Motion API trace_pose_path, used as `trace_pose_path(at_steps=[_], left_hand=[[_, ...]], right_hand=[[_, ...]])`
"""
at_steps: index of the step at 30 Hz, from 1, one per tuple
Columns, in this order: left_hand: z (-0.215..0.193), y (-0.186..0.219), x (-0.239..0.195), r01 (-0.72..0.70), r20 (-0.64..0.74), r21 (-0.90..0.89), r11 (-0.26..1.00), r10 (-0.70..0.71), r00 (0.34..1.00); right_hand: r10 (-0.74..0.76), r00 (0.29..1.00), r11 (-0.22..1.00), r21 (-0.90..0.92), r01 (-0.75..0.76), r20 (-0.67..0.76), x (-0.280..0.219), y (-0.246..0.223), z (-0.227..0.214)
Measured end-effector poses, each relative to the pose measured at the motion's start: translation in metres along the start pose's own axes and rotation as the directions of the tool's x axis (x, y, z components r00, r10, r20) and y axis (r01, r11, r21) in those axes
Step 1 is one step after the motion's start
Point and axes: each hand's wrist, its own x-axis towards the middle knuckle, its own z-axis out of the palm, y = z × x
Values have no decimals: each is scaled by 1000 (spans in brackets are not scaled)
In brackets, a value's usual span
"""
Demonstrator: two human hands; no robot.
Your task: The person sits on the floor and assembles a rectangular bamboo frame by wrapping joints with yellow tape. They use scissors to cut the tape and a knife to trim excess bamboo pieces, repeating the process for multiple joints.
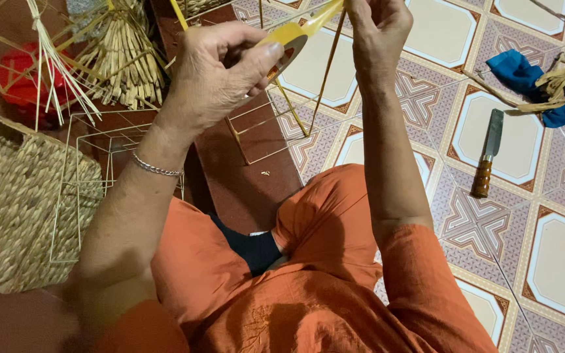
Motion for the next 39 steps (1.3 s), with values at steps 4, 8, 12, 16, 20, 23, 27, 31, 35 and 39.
trace_pose_path(at_steps=[4,8,12,16,20,23,27,31,35,39], left_hand=[[-1,-1,5,-17,18,13,1000,17,1000],[0,1,6,-29,16,99,995,27,999],[0,3,4,14,23,39,999,-14,1000],[-7,2,5,36,37,60,998,-38,999],[-20,6,8,-29,57,9,1000,28,998],[-30,20,7,16,75,-57,998,-12,997],[-48,48,6,160,-6,189,969,-162,987],[-60,68,7,365,-62,253,896,-361,930],[-66,67,-1,494,-171,590,639,-499,850],[-68,43,-14,463,-255,727,507,-427,868]], right_hand=[[-56,997,998,36,54,55,-2,2,0],[-65,996,996,66,60,68,-2,0,4],[-58,996,987,151,47,70,0,-1,5],[-25,992,968,250,-7,123,1,1,0],[51,985,942,321,-103,165,1,5,-5],[122,985,926,343,-157,121,1,8,-5],[159,981,919,347,-187,108,4,9,-5],[124,982,923,345,-167,145,4,11,-6],[76,983,927,351,-130,165,3,15,-9],[66,978,927,350,-133,198,0,15,-12]])
